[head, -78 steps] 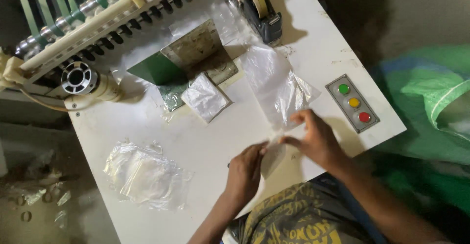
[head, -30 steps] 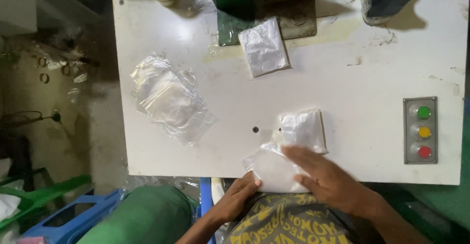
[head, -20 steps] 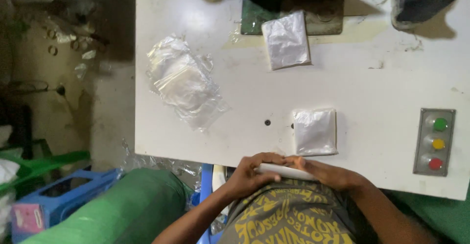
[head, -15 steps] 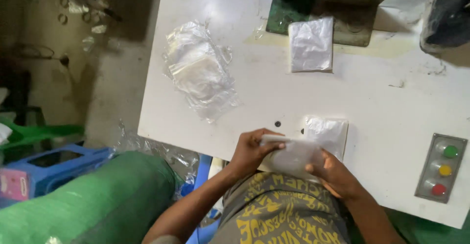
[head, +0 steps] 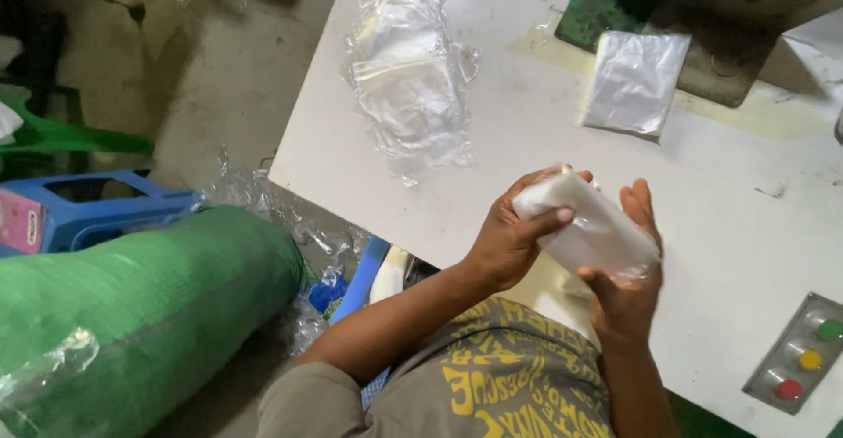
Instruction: Folding and packing small plastic bags into a larger sack
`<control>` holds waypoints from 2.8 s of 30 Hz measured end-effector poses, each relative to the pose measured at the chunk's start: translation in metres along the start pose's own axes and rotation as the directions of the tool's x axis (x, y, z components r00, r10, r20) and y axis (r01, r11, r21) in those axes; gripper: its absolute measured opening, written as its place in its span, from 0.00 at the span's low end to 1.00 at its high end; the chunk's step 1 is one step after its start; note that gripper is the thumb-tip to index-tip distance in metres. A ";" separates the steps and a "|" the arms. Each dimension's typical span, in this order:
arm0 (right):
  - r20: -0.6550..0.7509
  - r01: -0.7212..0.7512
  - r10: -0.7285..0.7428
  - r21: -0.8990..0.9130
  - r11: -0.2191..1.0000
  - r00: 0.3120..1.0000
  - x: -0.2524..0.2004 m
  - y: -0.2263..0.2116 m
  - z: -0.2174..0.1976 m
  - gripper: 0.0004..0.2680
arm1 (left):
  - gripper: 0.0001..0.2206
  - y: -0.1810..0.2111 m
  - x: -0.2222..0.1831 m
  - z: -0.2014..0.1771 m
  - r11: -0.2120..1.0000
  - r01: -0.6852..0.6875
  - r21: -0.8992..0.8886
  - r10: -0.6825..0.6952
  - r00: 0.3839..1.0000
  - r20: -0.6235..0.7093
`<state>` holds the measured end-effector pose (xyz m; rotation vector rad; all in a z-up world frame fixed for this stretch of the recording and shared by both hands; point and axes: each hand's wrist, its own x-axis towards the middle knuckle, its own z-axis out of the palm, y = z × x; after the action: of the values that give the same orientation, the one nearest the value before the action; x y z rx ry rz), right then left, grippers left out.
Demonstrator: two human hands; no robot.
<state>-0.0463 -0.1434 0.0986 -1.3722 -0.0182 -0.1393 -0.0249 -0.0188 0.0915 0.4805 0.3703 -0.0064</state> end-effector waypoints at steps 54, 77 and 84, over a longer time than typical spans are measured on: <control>-0.093 -0.103 0.064 -0.508 0.855 0.994 0.016 -0.001 -0.001 0.04 | 0.06 0.025 0.021 0.004 -0.268 -0.870 0.413 0.262 0.347 0.901; -0.304 -0.726 0.672 -0.430 0.537 0.676 0.051 -0.035 -0.035 0.16 | 0.41 -0.001 0.018 -0.037 -0.749 -0.592 0.297 -0.286 0.694 0.661; 0.254 0.365 -0.315 -0.856 0.367 0.914 0.009 0.011 -0.059 0.15 | 0.33 -0.001 0.012 -0.037 -0.414 -0.740 0.530 -0.236 0.649 0.723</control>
<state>-0.0406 -0.1994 0.0774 -2.4692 -0.3240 -0.5364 -0.0266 -0.0014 0.0563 2.4260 -0.7526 0.1374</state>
